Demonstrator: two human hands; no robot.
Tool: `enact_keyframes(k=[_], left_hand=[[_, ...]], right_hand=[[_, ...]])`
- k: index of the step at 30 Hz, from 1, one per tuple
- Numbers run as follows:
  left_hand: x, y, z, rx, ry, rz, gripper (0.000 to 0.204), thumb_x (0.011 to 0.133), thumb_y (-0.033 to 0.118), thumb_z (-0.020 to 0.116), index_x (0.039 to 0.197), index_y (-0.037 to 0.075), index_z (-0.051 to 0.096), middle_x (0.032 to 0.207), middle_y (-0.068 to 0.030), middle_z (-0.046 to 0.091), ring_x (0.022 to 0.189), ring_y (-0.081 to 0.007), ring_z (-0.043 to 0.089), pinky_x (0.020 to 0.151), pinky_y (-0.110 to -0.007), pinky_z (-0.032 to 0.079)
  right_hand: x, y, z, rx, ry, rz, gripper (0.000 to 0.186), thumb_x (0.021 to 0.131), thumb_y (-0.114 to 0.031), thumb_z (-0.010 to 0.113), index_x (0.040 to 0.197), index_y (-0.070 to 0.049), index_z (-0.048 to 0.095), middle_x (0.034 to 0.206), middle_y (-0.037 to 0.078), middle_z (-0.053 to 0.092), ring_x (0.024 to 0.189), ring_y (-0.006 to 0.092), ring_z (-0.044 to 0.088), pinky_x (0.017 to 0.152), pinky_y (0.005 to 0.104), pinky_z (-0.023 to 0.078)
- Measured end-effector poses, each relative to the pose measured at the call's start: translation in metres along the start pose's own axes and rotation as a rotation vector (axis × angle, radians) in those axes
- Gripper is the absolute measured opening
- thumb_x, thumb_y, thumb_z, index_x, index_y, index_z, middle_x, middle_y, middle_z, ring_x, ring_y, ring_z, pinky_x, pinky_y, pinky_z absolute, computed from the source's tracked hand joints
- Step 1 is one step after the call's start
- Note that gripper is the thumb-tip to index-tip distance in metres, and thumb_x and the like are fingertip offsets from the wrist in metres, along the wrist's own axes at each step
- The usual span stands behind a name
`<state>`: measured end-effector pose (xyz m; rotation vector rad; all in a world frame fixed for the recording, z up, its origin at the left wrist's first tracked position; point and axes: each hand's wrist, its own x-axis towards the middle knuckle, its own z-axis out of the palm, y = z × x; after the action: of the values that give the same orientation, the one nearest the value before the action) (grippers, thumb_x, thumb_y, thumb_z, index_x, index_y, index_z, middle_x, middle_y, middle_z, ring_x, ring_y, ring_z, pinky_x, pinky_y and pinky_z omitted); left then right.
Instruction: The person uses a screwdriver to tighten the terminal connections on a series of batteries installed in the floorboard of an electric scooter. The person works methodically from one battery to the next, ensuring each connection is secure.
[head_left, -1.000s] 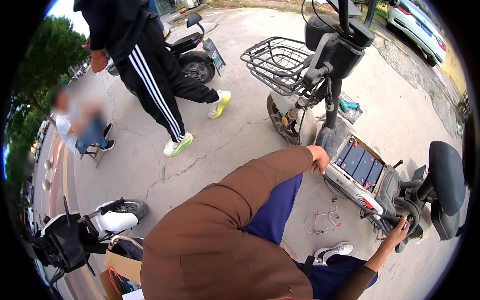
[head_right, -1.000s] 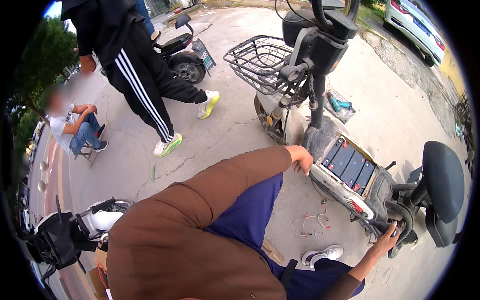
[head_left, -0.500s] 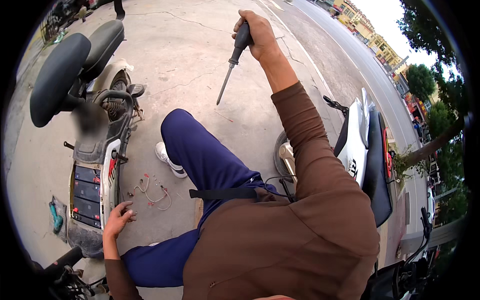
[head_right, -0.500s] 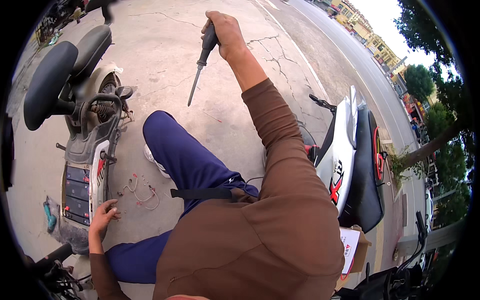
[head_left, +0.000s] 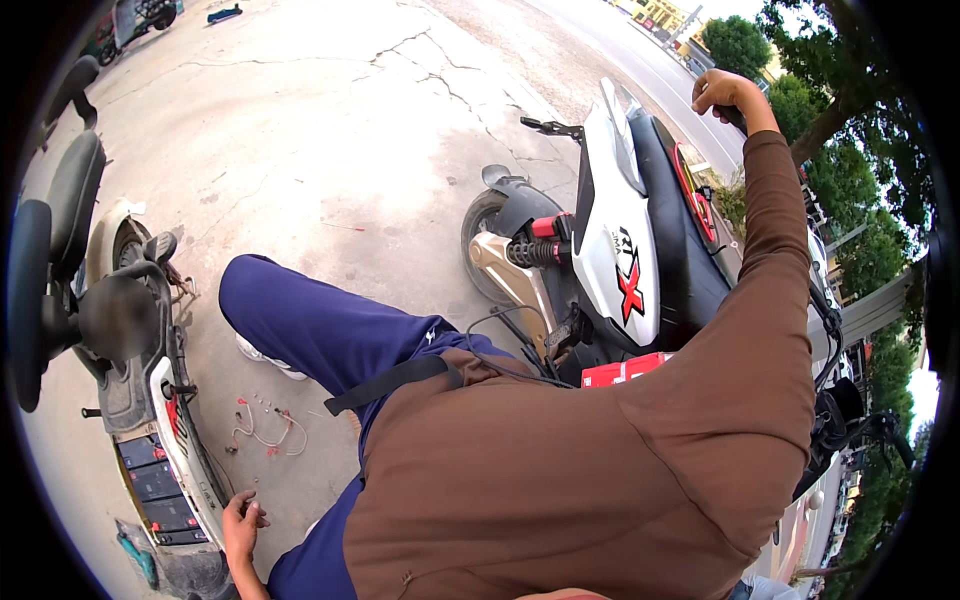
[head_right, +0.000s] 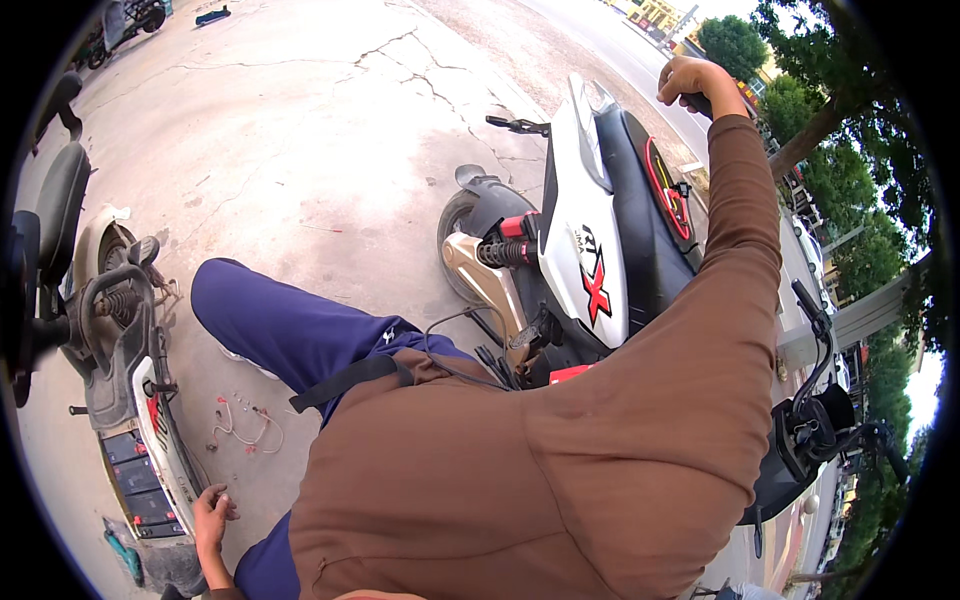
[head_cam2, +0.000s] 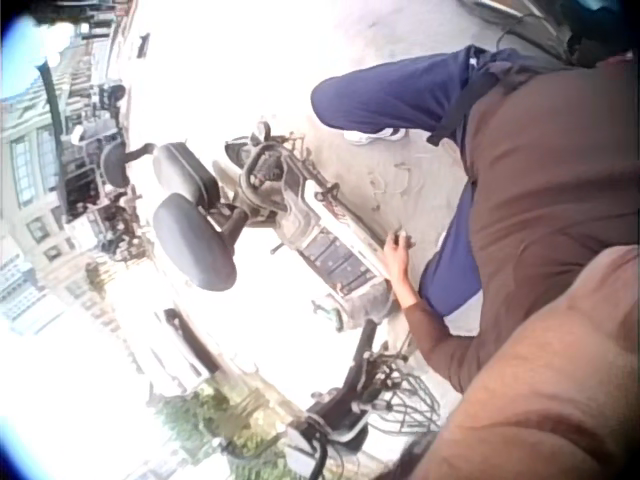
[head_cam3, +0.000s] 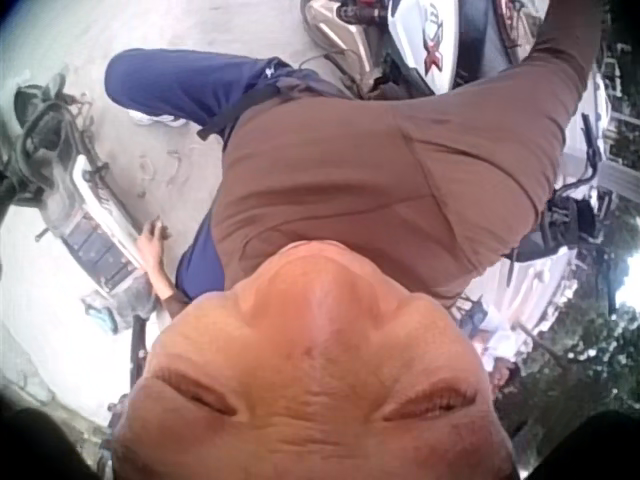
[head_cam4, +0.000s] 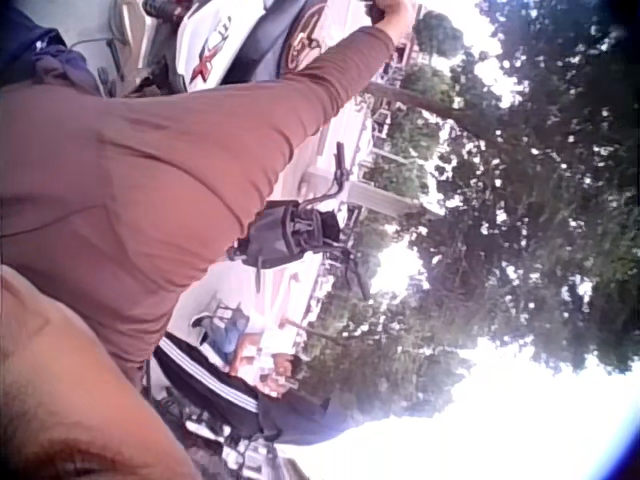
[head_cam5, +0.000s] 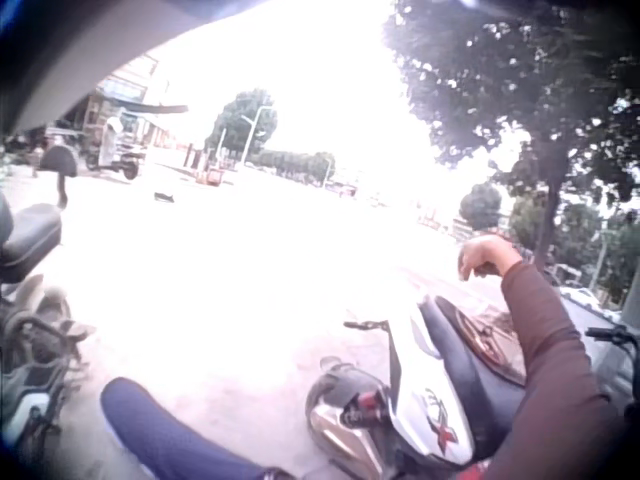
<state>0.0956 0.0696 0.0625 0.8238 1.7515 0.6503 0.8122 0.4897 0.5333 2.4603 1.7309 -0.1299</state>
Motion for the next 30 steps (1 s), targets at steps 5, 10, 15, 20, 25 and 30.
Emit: enact_keyframes(k=[5, 10, 15, 20, 25, 30], left_hand=[[0.005, -0.006, 0.004, 0.045, -0.014, -0.028, 0.028, 0.085, 0.006, 0.051, 0.109, -0.008, 0.053, 0.071, -0.0104, 0.057, 0.056, -0.0152, 0.057, 0.052, -0.026, 0.049], [0.017, 0.001, 0.005, 0.054, 0.018, 0.061, 0.026, 0.085, 0.005, 0.050, 0.108, -0.007, 0.053, 0.071, -0.0101, 0.056, 0.056, -0.0153, 0.057, 0.052, -0.026, 0.049], [0.012, -0.003, 0.000, 0.099, -0.023, 0.040, 0.024, 0.086, 0.006, 0.049, 0.105, -0.007, 0.054, 0.069, -0.0099, 0.056, 0.055, -0.0151, 0.057, 0.052, -0.026, 0.049], [0.004, 0.001, 0.000, 0.111, -0.052, 0.017, 0.023, 0.086, 0.006, 0.050, 0.104, -0.007, 0.055, 0.068, -0.0098, 0.056, 0.055, -0.0151, 0.057, 0.051, -0.026, 0.048], [0.004, -0.008, -0.004, 0.098, -0.026, 0.021, 0.021, 0.087, 0.006, 0.050, 0.102, -0.007, 0.055, 0.068, -0.0094, 0.056, 0.054, -0.0147, 0.056, 0.051, -0.026, 0.048], [-0.002, -0.005, -0.002, 0.072, -0.005, 0.026, 0.019, 0.087, 0.006, 0.051, 0.101, -0.006, 0.055, 0.068, -0.0088, 0.055, 0.054, -0.0143, 0.056, 0.051, -0.026, 0.048]], right_hand=[[-0.027, 0.076, 0.044, -0.010, -0.204, 0.348, 0.013, 0.069, -0.005, 0.071, 0.081, -0.008, 0.066, 0.069, 0.002, 0.064, 0.053, 0.0113, 0.052, 0.045, 0.0285, 0.042], [-0.015, 0.116, 0.086, 0.280, -0.323, 0.489, 0.007, 0.072, -0.004, 0.069, 0.076, -0.008, 0.065, 0.065, 0.004, 0.064, 0.047, 0.0098, 0.049, 0.043, 0.0272, 0.042], [-0.012, 0.084, 0.101, 0.186, -0.308, 0.465, 0.005, 0.073, -0.006, 0.070, 0.076, -0.007, 0.066, 0.069, 0.005, 0.066, 0.050, 0.0092, 0.052, 0.046, 0.0271, 0.044], [0.008, 0.095, 0.117, -0.007, -0.315, 0.365, 0.007, 0.071, -0.006, 0.071, 0.076, -0.006, 0.067, 0.068, 0.004, 0.065, 0.053, 0.0114, 0.054, 0.050, 0.0318, 0.044], [0.028, 0.118, 0.122, -0.015, -0.273, 0.346, 0.009, 0.068, -0.006, 0.073, 0.072, -0.006, 0.065, 0.062, 0.004, 0.060, 0.051, 0.0137, 0.052, 0.048, 0.0326, 0.042], [0.029, 0.115, 0.091, 0.072, -0.213, 0.310, 0.011, 0.066, -0.005, 0.074, 0.070, -0.007, 0.063, 0.059, 0.004, 0.055, 0.049, 0.0153, 0.049, 0.045, 0.0321, 0.040]])
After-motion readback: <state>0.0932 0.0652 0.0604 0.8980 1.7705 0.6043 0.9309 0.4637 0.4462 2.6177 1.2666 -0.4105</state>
